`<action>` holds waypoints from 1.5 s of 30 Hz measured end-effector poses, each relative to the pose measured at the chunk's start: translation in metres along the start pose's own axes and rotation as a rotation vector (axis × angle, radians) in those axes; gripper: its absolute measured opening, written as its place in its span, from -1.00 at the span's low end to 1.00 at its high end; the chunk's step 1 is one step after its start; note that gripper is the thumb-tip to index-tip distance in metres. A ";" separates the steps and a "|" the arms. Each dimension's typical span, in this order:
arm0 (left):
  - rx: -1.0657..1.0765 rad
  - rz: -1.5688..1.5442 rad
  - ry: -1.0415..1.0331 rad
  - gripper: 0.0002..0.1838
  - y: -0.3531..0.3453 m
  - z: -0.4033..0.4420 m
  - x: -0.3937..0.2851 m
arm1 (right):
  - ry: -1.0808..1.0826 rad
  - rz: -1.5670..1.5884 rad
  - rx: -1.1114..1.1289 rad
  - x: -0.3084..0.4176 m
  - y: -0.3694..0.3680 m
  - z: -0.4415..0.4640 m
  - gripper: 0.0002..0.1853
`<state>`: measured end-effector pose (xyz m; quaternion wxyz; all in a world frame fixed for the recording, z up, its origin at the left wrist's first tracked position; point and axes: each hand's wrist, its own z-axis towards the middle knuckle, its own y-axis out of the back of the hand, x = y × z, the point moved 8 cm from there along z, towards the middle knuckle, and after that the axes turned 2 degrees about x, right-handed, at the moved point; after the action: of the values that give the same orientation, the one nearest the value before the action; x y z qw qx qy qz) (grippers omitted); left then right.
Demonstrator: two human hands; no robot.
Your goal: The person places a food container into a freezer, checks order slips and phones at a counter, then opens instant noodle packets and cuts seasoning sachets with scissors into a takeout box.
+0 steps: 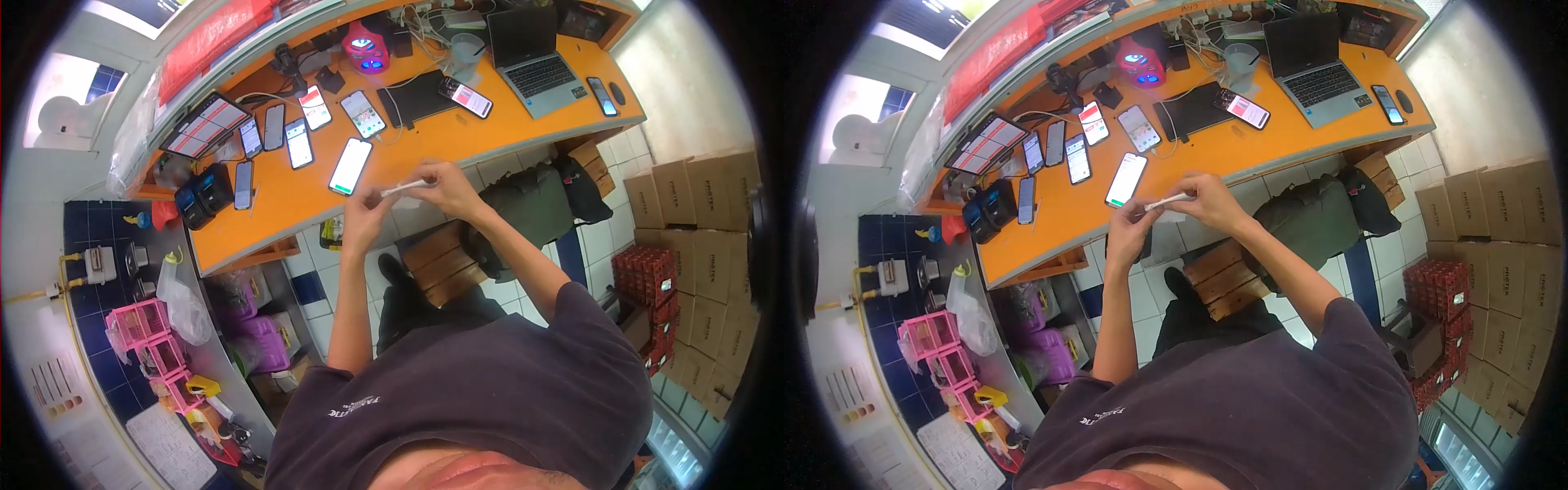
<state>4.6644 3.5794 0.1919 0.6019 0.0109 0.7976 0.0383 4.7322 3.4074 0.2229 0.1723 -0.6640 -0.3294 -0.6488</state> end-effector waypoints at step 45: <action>2.483 0.856 0.074 -0.66 -0.299 -0.517 0.127 | -0.923 0.113 -1.577 -0.088 -0.518 -0.657 -0.66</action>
<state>4.1409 3.2647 0.1891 0.1093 0.8031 0.2507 -0.5293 3.9031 3.3320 0.0992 -0.4482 -0.7977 0.2061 -0.3467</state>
